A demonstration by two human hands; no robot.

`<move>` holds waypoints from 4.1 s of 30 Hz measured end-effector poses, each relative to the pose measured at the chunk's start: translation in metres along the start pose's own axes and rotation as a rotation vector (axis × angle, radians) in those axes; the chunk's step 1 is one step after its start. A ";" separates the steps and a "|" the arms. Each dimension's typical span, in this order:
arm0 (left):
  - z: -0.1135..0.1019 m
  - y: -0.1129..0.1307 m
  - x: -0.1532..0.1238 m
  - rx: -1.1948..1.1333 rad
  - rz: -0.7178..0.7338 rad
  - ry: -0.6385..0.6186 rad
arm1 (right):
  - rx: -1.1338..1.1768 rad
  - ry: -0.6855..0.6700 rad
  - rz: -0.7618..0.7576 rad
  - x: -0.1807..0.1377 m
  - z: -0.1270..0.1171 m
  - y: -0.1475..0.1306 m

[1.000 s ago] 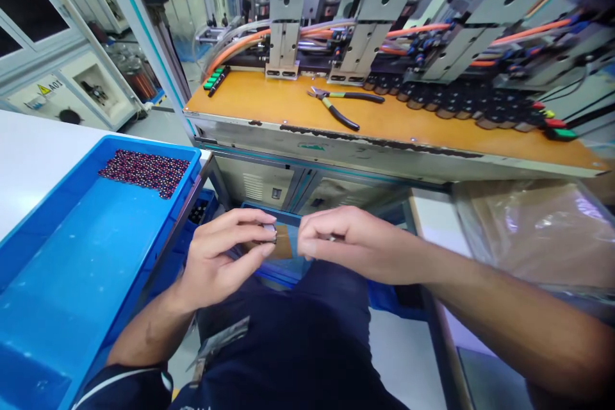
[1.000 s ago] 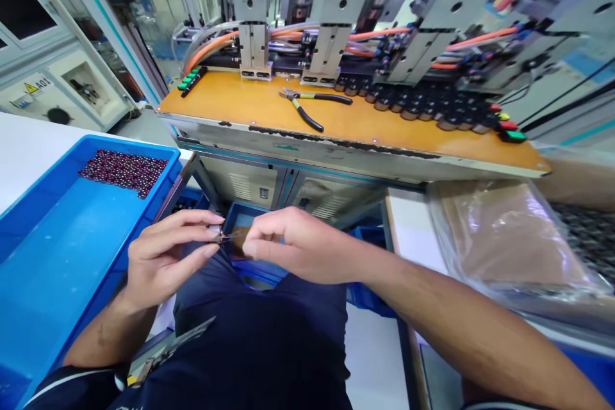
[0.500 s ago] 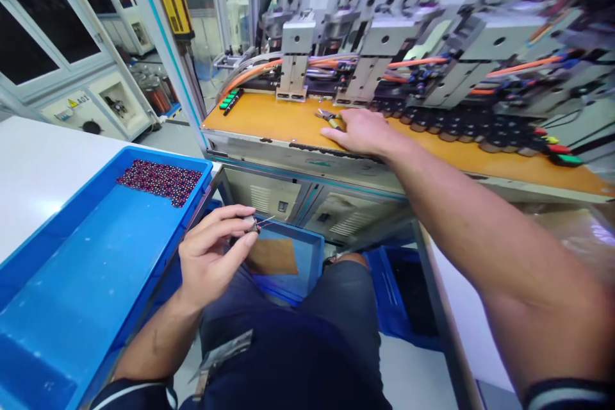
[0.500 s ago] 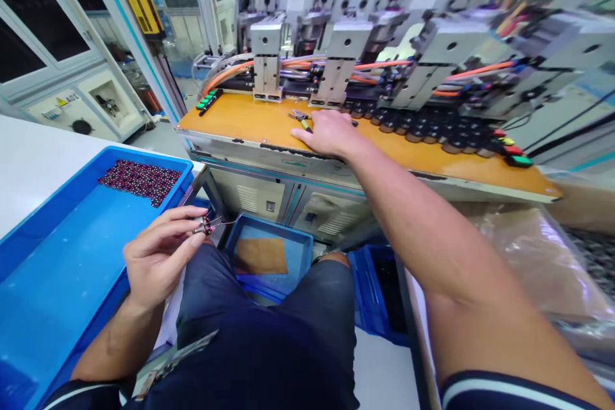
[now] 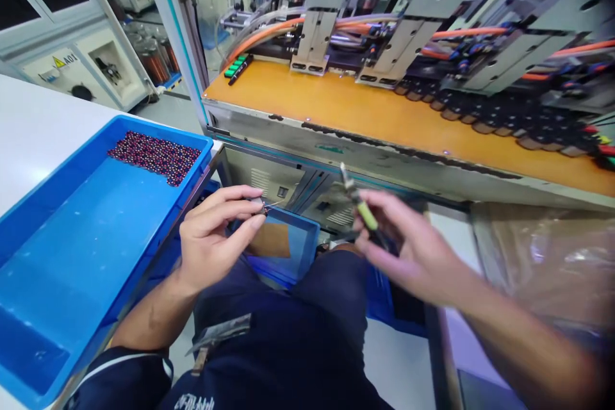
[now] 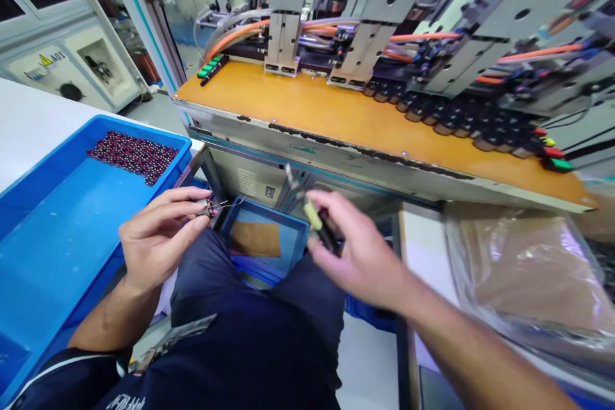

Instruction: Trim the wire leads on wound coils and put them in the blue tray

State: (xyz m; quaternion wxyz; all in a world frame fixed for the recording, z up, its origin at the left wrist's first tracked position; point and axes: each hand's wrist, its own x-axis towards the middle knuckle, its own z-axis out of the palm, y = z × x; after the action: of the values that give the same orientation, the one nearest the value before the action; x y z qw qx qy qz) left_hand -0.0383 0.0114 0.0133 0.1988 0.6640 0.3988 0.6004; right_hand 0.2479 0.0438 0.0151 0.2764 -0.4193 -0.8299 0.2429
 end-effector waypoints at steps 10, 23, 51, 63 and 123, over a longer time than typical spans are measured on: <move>0.006 0.003 -0.001 0.034 0.025 -0.045 | 0.778 -0.281 -0.022 -0.035 0.052 -0.041; 0.002 0.005 -0.005 0.064 0.043 -0.065 | 0.909 -0.248 -0.015 -0.023 0.054 -0.047; 0.001 0.000 -0.007 0.055 0.086 -0.125 | 0.806 -0.223 0.233 -0.024 0.051 -0.054; 0.007 -0.005 -0.015 -0.102 0.118 -0.056 | 0.774 -0.300 0.098 -0.033 0.031 -0.059; -0.076 0.007 -0.085 -0.493 -1.054 0.240 | -0.623 0.165 0.152 0.201 -0.007 0.026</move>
State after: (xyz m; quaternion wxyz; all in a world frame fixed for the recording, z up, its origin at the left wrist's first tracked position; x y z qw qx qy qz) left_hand -0.1053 -0.0747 -0.0203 0.5720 0.2381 0.5435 0.5664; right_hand 0.1673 0.2260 0.0550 0.1821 -0.5625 -0.8056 -0.0377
